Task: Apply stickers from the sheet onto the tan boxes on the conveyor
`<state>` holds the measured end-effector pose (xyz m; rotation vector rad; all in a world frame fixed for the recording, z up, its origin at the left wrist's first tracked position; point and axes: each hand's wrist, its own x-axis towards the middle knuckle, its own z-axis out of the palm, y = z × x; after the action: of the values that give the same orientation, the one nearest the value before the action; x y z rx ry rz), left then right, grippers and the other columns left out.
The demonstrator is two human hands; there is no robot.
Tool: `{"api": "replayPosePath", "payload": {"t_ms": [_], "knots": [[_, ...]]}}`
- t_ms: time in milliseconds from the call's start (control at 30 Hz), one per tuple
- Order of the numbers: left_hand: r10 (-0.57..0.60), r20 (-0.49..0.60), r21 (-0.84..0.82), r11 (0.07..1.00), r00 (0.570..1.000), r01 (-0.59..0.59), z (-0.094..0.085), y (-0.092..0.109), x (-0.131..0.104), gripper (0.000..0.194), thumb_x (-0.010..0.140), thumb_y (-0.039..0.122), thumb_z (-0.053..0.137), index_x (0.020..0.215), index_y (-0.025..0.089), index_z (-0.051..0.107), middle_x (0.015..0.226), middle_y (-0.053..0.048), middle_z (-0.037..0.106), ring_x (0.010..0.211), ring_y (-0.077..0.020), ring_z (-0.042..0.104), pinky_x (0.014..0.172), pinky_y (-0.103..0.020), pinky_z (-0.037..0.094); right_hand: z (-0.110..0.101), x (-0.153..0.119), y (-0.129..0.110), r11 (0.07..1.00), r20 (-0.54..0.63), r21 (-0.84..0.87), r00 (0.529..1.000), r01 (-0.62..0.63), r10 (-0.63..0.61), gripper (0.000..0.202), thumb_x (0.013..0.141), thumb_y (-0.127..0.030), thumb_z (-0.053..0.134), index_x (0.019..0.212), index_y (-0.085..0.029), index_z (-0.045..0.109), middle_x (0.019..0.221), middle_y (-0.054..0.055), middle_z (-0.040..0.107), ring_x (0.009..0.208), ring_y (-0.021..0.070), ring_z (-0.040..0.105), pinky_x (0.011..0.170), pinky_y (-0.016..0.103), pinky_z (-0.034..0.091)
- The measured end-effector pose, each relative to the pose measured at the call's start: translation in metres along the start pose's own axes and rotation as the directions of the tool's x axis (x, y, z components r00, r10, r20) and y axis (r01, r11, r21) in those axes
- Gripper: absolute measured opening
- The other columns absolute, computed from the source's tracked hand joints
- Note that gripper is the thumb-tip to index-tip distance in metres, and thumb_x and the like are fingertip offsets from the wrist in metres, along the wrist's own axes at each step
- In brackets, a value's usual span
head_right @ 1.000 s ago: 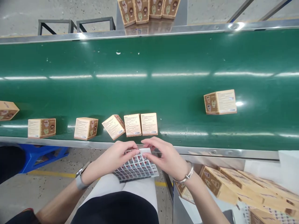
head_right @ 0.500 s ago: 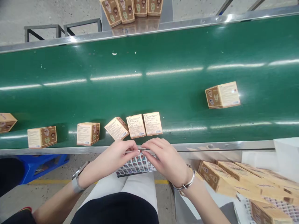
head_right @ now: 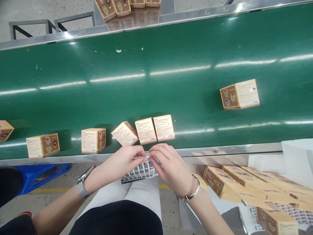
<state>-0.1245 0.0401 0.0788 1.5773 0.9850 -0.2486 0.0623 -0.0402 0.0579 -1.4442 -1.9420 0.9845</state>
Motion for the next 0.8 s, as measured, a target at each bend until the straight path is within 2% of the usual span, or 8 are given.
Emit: {"api": "replayPosePath", "payload": {"t_ms": [133, 167, 233, 300, 333, 400, 500, 800], "knots": [[0.039, -0.006, 0.062, 0.997, 0.999, -0.039, -0.002, -0.014, 0.003, 0.016, 0.095, 0.018, 0.056, 0.081, 0.017, 0.063, 0.070, 0.000, 0.065, 0.063, -0.0171, 0.062, 0.057, -0.027, 0.046, 0.004, -0.005, 0.016, 0.940, -0.140, 0.277, 0.959, -0.199, 0.244, 0.010, 0.094, -0.023, 0.057, 0.086, -0.024, 0.063, 0.112, 0.009, 0.071, 0.109, 0.0236, 0.065, 0.093, 0.044, 0.053], [0.068, 0.001, 0.081, 0.994, 0.998, -0.068, -0.002, -0.017, 0.004, 0.015, 0.094, 0.017, 0.057, 0.081, 0.017, 0.064, 0.074, -0.001, 0.068, 0.068, -0.0186, 0.065, 0.062, -0.029, 0.049, 0.006, -0.005, 0.025, 0.890, -0.208, 0.371, 0.910, -0.265, 0.358, 0.010, 0.092, -0.028, 0.060, 0.084, -0.024, 0.064, 0.115, 0.010, 0.070, 0.113, 0.0246, 0.064, 0.097, 0.046, 0.051], [0.144, 0.027, 0.108, 0.983, 0.989, -0.147, 0.003, -0.023, 0.010, 0.015, 0.092, 0.015, 0.062, 0.077, 0.018, 0.064, 0.096, -0.006, 0.074, 0.096, -0.0238, 0.069, 0.083, -0.036, 0.054, 0.010, -0.001, 0.047, 0.756, -0.319, 0.557, 0.753, -0.343, 0.576, 0.014, 0.084, -0.037, 0.069, 0.080, -0.024, 0.067, 0.121, 0.011, 0.068, 0.119, 0.0272, 0.061, 0.101, 0.048, 0.048], [0.246, 0.046, 0.160, 0.955, 0.968, -0.250, 0.011, -0.025, 0.019, 0.017, 0.089, 0.012, 0.067, 0.073, 0.017, 0.063, 0.132, -0.010, 0.066, 0.134, -0.0298, 0.051, 0.111, -0.045, 0.040, 0.016, 0.008, 0.071, 0.644, -0.354, 0.680, 0.612, -0.350, 0.707, 0.023, 0.076, -0.044, 0.075, 0.077, -0.022, 0.068, 0.124, 0.012, 0.067, 0.120, 0.0289, 0.061, 0.102, 0.048, 0.048], [0.303, 0.053, 0.214, 0.928, 0.952, -0.307, 0.015, -0.025, 0.025, 0.018, 0.089, 0.011, 0.067, 0.072, 0.017, 0.063, 0.147, -0.010, 0.055, 0.145, -0.0315, 0.036, 0.120, -0.049, 0.029, 0.019, 0.013, 0.082, 0.614, -0.359, 0.711, 0.573, -0.344, 0.737, 0.026, 0.074, -0.047, 0.076, 0.077, -0.022, 0.068, 0.124, 0.013, 0.068, 0.117, 0.0291, 0.063, 0.100, 0.049, 0.049], [0.403, 0.072, 0.359, 0.843, 0.912, -0.400, 0.024, -0.024, 0.037, 0.018, 0.090, 0.010, 0.066, 0.072, 0.015, 0.064, 0.159, -0.009, 0.038, 0.152, -0.0332, 0.019, 0.125, -0.052, 0.016, 0.026, 0.023, 0.097, 0.590, -0.360, 0.734, 0.544, -0.336, 0.758, 0.032, 0.073, -0.052, 0.073, 0.079, -0.021, 0.068, 0.120, 0.014, 0.070, 0.107, 0.0285, 0.068, 0.095, 0.049, 0.052], [0.461, 0.092, 0.511, 0.739, 0.883, -0.439, 0.033, -0.024, 0.053, 0.019, 0.092, 0.013, 0.065, 0.072, 0.015, 0.066, 0.160, -0.009, 0.036, 0.152, -0.0340, 0.020, 0.125, -0.054, 0.017, 0.032, 0.031, 0.104, 0.578, -0.370, 0.749, 0.521, -0.323, 0.770, 0.035, 0.071, -0.054, 0.073, 0.078, -0.020, 0.068, 0.111, 0.013, 0.074, 0.095, 0.0268, 0.071, 0.084, 0.046, 0.057], [0.464, 0.078, 0.517, 0.738, 0.883, -0.434, 0.035, -0.025, 0.062, 0.021, 0.091, 0.013, 0.064, 0.071, 0.015, 0.069, 0.158, -0.008, 0.040, 0.151, -0.0312, 0.024, 0.125, -0.050, 0.017, 0.038, 0.029, 0.102, 0.688, -0.506, 0.638, 0.486, -0.345, 0.713, 0.029, 0.072, -0.048, 0.071, 0.077, -0.020, 0.065, 0.106, 0.011, 0.074, 0.090, 0.0244, 0.070, 0.080, 0.042, 0.057]]}}
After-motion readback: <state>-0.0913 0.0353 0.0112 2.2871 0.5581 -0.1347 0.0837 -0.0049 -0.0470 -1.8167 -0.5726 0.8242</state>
